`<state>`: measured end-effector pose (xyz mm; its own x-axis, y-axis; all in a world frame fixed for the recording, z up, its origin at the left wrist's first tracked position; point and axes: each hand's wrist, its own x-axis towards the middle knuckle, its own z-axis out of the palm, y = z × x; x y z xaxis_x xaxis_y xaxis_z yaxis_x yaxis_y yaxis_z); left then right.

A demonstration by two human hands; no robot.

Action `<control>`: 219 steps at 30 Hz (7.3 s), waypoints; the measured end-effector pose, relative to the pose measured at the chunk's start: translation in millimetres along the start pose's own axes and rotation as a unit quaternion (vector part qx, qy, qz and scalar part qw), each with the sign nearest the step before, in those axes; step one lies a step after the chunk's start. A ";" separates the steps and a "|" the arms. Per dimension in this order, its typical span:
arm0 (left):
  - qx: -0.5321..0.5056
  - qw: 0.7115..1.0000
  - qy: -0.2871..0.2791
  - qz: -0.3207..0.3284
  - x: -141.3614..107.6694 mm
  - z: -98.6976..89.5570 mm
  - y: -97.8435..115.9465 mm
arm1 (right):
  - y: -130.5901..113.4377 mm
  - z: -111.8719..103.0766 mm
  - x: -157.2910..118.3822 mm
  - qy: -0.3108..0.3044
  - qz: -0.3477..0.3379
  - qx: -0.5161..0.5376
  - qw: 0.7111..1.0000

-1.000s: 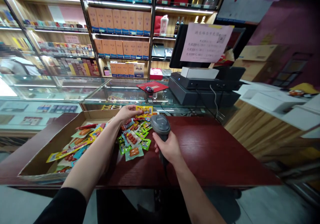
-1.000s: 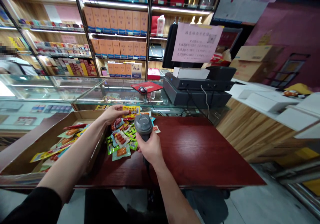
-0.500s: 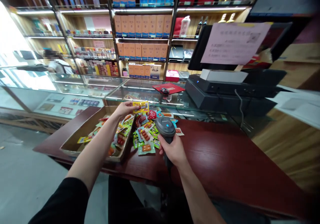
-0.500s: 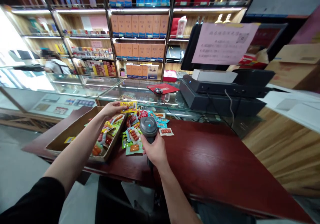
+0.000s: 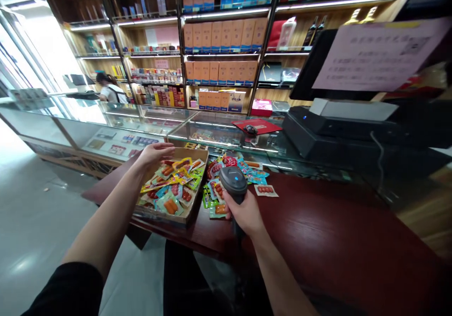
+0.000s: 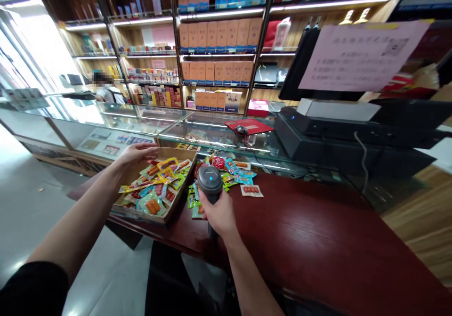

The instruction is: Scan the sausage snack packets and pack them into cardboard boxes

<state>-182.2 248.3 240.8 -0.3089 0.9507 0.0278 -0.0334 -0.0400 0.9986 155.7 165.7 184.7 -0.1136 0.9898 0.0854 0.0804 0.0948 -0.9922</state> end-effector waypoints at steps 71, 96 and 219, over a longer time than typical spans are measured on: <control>-0.081 0.962 -0.239 -0.104 -10.0 189.7 -56.7 | 17.2 -39.2 -21.7 0.094 0.022 -0.023 0.995; -0.096 0.944 -0.286 -0.132 -23.5 197.0 -53.8 | 15.4 -52.2 -27.8 0.135 -0.001 -0.052 0.990; -0.094 0.942 -0.300 -0.116 13.6 236.5 -50.5 | 15.8 -57.9 -3.0 0.141 0.014 -0.062 0.988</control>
<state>40.1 336.0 201.2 0.3184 0.9410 -0.1151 -0.2185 0.1910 0.9570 214.6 170.4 174.0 0.1689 0.9809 0.0964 0.2029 0.0611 -0.9773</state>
